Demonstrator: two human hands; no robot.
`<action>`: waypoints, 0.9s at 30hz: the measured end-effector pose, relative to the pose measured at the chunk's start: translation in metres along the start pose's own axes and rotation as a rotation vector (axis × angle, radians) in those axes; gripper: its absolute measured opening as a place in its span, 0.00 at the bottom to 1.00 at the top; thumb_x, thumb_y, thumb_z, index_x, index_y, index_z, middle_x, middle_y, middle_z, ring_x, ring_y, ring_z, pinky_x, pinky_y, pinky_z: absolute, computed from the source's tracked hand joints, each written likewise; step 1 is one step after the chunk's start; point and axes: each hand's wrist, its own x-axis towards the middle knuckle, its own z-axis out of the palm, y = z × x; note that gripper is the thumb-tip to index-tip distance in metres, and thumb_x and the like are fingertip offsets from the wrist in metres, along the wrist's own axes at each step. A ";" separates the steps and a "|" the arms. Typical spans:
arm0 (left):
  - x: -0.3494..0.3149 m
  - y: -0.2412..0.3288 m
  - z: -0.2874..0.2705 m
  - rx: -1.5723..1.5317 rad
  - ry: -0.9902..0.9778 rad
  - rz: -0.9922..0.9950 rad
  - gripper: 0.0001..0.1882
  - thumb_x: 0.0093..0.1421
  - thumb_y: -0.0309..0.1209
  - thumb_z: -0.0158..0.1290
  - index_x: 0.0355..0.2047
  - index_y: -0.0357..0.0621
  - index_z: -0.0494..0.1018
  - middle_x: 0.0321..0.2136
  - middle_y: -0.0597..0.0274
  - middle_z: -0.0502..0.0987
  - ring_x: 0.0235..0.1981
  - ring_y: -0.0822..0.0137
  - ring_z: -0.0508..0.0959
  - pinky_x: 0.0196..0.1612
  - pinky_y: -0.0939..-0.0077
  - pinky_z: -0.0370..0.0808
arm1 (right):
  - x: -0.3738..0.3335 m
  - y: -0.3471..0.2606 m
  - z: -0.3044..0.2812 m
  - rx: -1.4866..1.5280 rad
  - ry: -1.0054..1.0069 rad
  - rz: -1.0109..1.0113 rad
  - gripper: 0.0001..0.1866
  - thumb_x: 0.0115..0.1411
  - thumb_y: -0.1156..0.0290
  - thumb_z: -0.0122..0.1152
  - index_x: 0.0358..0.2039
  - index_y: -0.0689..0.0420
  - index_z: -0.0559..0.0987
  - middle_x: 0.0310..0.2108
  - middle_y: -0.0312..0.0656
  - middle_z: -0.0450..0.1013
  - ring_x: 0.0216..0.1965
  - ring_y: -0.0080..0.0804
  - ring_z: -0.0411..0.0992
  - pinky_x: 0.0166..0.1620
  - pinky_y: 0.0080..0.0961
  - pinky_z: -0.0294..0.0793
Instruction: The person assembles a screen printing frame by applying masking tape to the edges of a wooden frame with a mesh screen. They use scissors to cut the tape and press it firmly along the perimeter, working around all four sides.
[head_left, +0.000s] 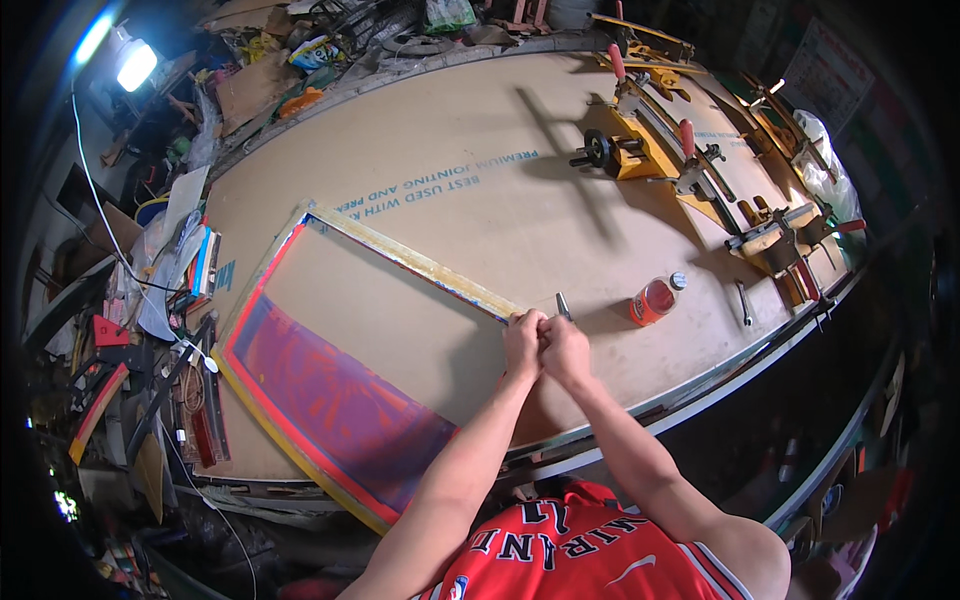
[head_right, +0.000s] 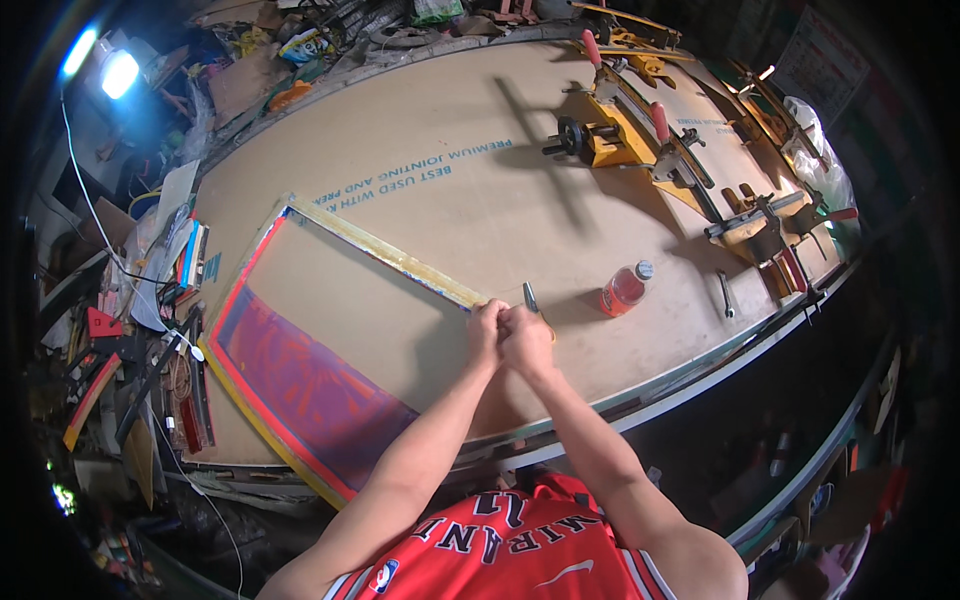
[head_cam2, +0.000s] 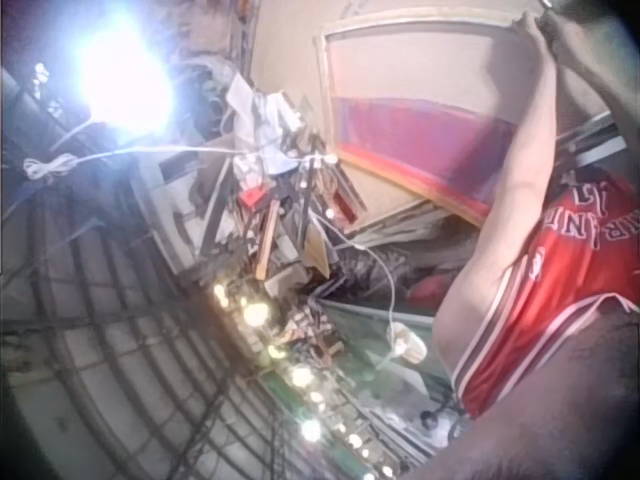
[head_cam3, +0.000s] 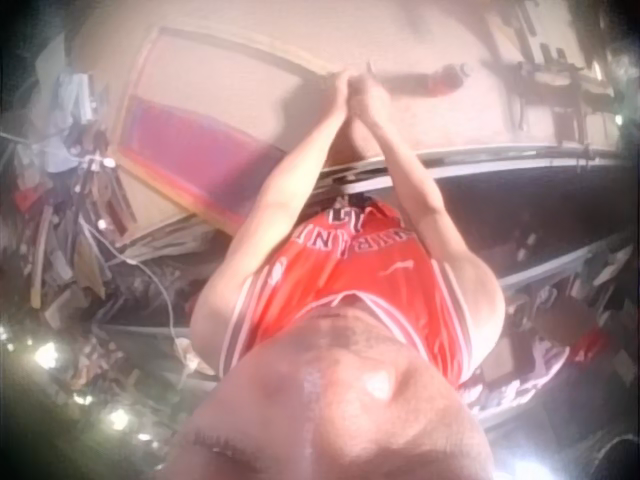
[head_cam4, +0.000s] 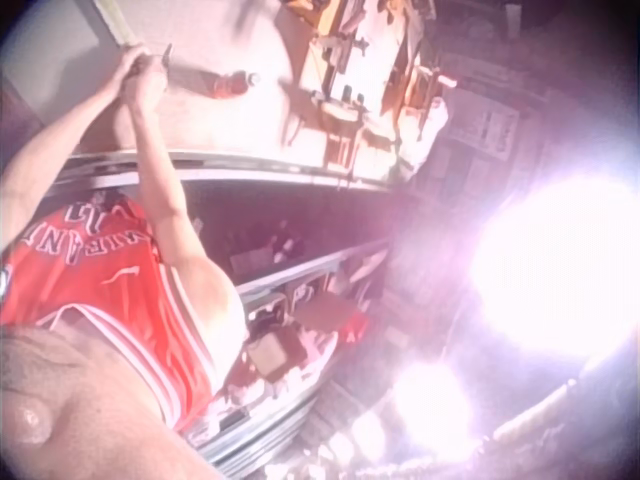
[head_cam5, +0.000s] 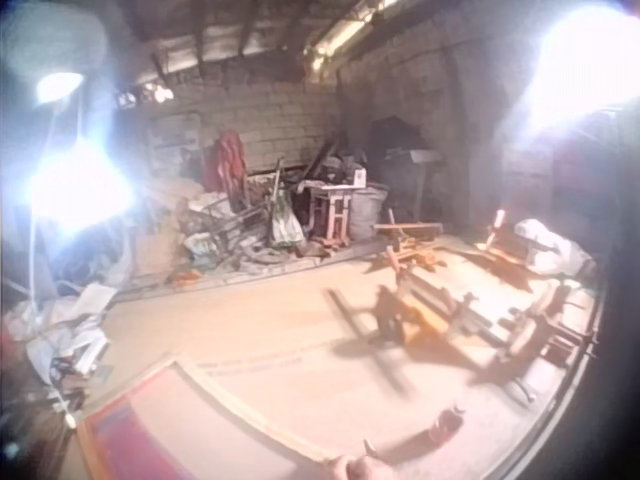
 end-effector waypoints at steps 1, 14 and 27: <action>0.004 -0.015 0.002 0.001 -0.012 0.061 0.06 0.50 0.28 0.58 0.28 0.45 0.73 0.25 0.57 0.77 0.33 0.54 0.76 0.34 0.60 0.74 | -0.002 0.006 0.009 -0.062 0.003 -0.011 0.07 0.51 0.81 0.57 0.33 0.61 0.74 0.30 0.52 0.77 0.33 0.54 0.77 0.36 0.46 0.74; 0.005 0.009 -0.010 -0.079 -0.022 0.078 0.09 0.55 0.24 0.58 0.37 0.38 0.80 0.32 0.53 0.77 0.38 0.54 0.77 0.42 0.61 0.75 | -0.037 0.048 -0.051 -0.007 0.044 0.227 0.11 0.56 0.80 0.62 0.41 0.61 0.80 0.32 0.48 0.79 0.32 0.32 0.79 0.37 0.29 0.77; 0.001 0.003 0.000 0.328 0.013 0.190 0.08 0.53 0.26 0.59 0.35 0.48 0.80 0.37 0.63 0.75 0.42 0.55 0.73 0.46 0.52 0.70 | 0.003 0.038 -0.022 0.057 0.023 0.297 0.09 0.54 0.79 0.66 0.37 0.64 0.83 0.28 0.43 0.81 0.28 0.27 0.79 0.36 0.24 0.79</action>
